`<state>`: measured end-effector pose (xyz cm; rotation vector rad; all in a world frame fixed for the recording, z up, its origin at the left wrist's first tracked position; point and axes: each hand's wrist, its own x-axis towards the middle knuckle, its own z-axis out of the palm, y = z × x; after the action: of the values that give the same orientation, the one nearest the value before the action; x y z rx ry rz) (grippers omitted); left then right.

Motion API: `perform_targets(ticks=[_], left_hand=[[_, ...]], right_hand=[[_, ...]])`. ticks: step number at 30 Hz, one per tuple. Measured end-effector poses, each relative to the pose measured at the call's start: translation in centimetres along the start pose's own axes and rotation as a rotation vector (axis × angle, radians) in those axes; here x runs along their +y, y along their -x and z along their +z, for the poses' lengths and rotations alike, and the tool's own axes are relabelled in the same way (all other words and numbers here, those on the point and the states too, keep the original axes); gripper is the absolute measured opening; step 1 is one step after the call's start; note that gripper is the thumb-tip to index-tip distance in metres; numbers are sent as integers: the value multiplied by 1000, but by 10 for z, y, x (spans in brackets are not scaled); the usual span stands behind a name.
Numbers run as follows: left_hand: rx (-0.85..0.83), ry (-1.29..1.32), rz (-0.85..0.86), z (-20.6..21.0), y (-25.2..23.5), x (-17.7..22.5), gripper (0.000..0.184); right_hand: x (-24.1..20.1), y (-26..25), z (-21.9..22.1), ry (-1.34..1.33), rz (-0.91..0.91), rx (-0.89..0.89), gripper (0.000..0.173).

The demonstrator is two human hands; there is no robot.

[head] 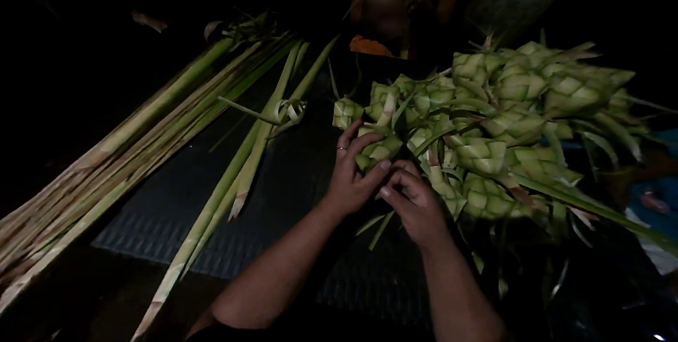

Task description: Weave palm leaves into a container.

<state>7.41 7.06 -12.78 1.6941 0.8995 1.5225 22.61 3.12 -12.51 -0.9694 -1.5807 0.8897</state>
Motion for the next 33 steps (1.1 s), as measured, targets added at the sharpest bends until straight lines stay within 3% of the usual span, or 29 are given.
perform_targets(ticks=[5,8,11,19,23,28,33], left_hand=[[-19,-10,-5,-6,-3,4,44],[-54,-47,39,-3,-1,5,44],[-34,-35,19,3,3,7,42],[49,24,46,-2,0,3,43],[-21,-28,122,0,3,6,47],[-51,-58,-50,2,7,26,35],[-33,-26,245,6,7,-3,49]], right_hand=[[2,-2,-3,-53,-15,-43,12],[-4,-2,4,-61,53,37,19],[0,-2,7,-94,65,102,15],[9,-3,2,-265,-11,-6,11],[-5,0,5,-230,122,65,8],[-15,0,8,-388,243,120,10],[-10,0,3,-545,246,71,13]])
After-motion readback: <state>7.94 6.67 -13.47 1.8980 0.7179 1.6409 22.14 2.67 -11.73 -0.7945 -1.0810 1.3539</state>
